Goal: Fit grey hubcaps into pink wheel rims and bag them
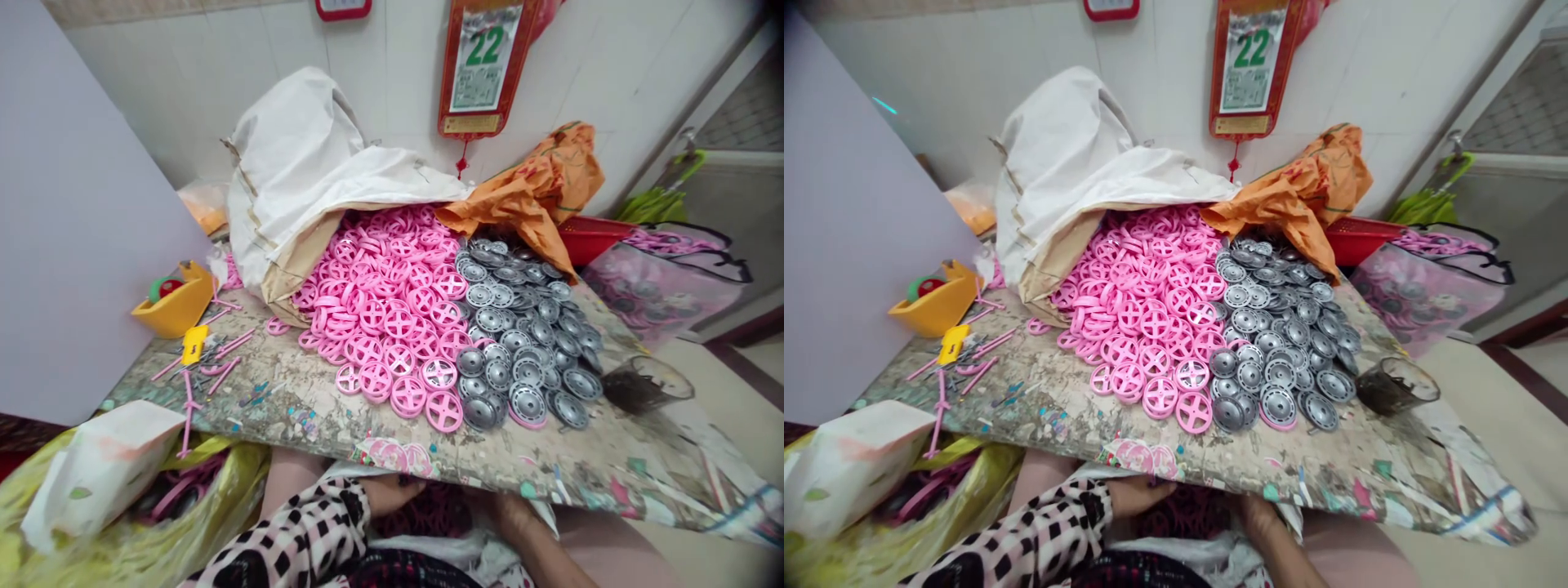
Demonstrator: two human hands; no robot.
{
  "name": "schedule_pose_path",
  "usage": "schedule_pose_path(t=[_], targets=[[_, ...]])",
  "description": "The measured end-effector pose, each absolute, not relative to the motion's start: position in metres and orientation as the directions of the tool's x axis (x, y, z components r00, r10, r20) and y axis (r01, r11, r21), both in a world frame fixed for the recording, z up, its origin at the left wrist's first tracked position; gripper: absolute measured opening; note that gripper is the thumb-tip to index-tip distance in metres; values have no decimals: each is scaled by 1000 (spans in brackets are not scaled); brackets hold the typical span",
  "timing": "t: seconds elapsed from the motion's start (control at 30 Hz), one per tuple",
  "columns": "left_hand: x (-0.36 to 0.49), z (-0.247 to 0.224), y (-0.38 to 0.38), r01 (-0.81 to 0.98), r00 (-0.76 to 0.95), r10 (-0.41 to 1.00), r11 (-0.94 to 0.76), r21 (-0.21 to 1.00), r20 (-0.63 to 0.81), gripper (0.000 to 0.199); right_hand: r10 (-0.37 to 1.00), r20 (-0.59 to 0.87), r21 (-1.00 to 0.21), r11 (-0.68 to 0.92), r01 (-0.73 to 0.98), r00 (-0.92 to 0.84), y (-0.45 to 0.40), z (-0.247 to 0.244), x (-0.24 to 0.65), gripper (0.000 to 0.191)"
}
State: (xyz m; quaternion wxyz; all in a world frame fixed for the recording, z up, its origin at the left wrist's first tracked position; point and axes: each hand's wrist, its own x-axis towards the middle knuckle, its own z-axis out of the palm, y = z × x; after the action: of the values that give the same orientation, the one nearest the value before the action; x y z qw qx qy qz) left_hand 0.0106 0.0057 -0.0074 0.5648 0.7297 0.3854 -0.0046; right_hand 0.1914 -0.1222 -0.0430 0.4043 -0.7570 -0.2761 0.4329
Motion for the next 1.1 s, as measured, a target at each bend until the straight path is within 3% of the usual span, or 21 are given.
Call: schedule_pose_path(t=[0.1,0.17,0.27,0.33,0.4,0.47,0.5,0.57,0.67,0.73,0.8,0.87,0.93,1.03,1.1], targets=[[11,-7,12,595,704,560,-129,793,-437,58,728,-568,-801,-596,-54,384,-131,-47,171,73],[0,-2,15,624,727,500,-194,757,-471,59,749,-596,-782,-623,2,290,-145,-35,162,66],[-29,15,17,591,800,335,-304,747,-497,45,866,-495,-818,-494,295,77,-169,6,166,40],[-43,34,19,557,828,272,-295,776,-491,35,895,-445,-837,-401,373,-36,-174,40,176,26],[-47,54,20,548,833,255,-250,798,-491,36,938,-344,-849,-292,440,-42,-161,69,189,25],[-38,71,21,547,817,317,-165,820,-481,38,978,-190,-799,-206,566,89,-133,87,202,30],[-30,77,23,528,813,367,-139,838,-452,39,982,-87,-708,-177,683,165,-116,92,209,32],[-11,84,26,475,799,482,-138,869,-360,39,976,90,-406,-145,902,197,-81,96,221,36],[13,79,33,441,766,574,-142,886,-290,41,981,187,18,-59,998,55,-40,91,234,45],[21,70,37,420,758,595,-132,898,-267,40,985,166,153,28,988,-54,-24,86,240,43],[23,60,39,398,745,620,-117,910,-246,36,982,146,195,88,977,-117,-16,81,243,39],[21,52,41,373,719,654,-77,924,-236,32,979,164,168,93,981,-121,-13,77,247,38],[18,48,42,344,694,673,-2,939,-253,31,974,221,49,50,998,-59,-12,74,249,36],[17,53,44,286,669,669,171,943,-324,33,929,322,-354,-59,933,181,-13,73,245,32],[20,63,46,203,644,672,311,928,-366,36,861,308,-701,-82,709,404,-15,76,235,31]])
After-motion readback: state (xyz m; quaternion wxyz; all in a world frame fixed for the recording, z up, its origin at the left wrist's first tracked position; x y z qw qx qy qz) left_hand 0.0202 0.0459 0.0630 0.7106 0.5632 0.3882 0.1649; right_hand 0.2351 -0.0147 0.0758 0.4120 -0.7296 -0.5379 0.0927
